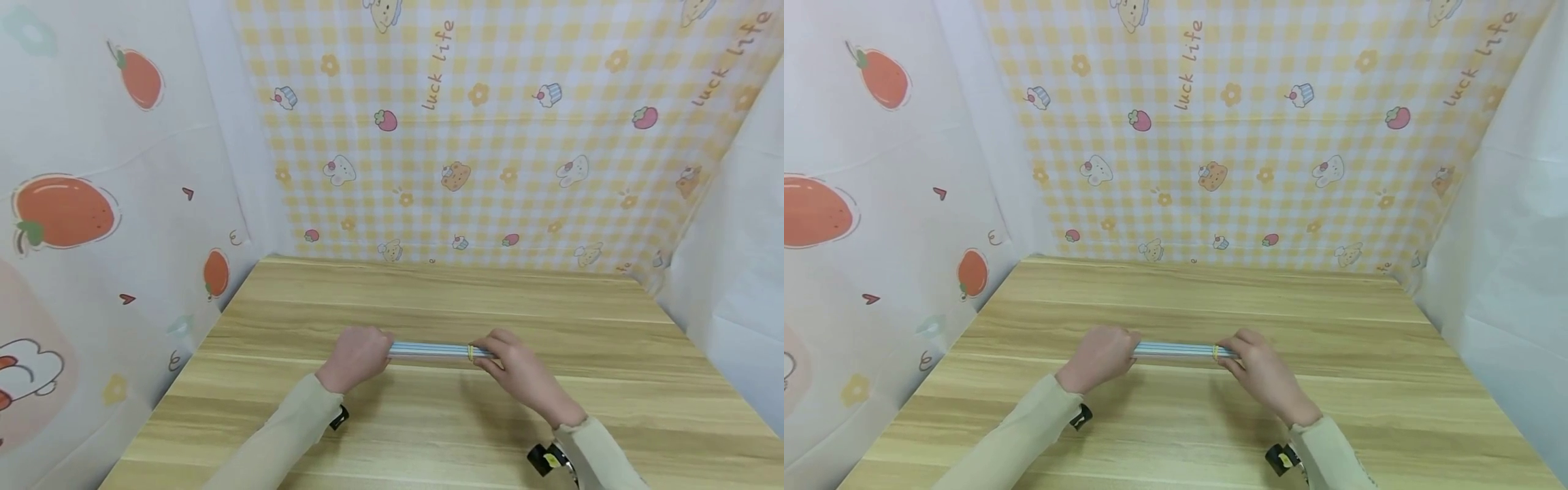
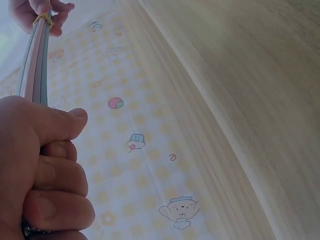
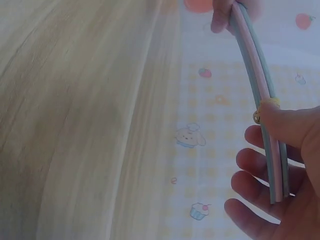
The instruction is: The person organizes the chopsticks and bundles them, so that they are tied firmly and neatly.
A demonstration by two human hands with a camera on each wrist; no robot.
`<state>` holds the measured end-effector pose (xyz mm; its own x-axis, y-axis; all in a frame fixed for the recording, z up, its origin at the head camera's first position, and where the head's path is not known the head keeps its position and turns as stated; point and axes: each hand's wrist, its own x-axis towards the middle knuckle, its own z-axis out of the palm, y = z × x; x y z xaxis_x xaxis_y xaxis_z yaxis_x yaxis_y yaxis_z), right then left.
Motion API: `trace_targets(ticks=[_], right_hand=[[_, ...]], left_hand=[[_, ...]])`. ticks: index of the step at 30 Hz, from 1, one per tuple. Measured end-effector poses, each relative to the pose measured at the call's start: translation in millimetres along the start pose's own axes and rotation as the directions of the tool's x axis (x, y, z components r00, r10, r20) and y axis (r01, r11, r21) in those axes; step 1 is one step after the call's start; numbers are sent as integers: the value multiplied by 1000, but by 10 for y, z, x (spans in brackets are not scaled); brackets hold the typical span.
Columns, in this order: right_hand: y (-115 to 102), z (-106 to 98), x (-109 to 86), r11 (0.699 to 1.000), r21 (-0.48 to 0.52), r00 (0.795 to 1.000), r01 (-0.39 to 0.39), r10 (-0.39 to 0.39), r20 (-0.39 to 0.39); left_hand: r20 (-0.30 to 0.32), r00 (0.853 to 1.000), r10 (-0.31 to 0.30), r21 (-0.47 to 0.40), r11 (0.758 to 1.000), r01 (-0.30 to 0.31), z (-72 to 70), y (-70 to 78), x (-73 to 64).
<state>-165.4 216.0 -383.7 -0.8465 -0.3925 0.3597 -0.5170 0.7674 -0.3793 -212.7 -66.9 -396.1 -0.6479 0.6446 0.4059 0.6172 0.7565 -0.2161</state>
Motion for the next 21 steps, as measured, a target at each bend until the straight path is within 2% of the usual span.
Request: trace_targets(ticks=[6, 13, 19, 21], right_hand=[[-22, 0, 21, 985, -109, 990, 135, -138, -26], [-20, 20, 31, 989, -90, 993, 119, -120, 1], [-28, 60, 38, 990, -87, 994, 108, -111, -25], [-42, 76, 45, 988, -114, 993, 107, -111, -34]], left_hand=[[8, 1000, -2, 12, 1000, 2, -5, 23, 8], [28, 1000, -13, -8, 1000, 13, -6, 32, 5], [11, 1000, -13, 9, 1000, 13, 0, 39, -1], [11, 1000, -15, 9, 1000, 15, -7, 44, -2]])
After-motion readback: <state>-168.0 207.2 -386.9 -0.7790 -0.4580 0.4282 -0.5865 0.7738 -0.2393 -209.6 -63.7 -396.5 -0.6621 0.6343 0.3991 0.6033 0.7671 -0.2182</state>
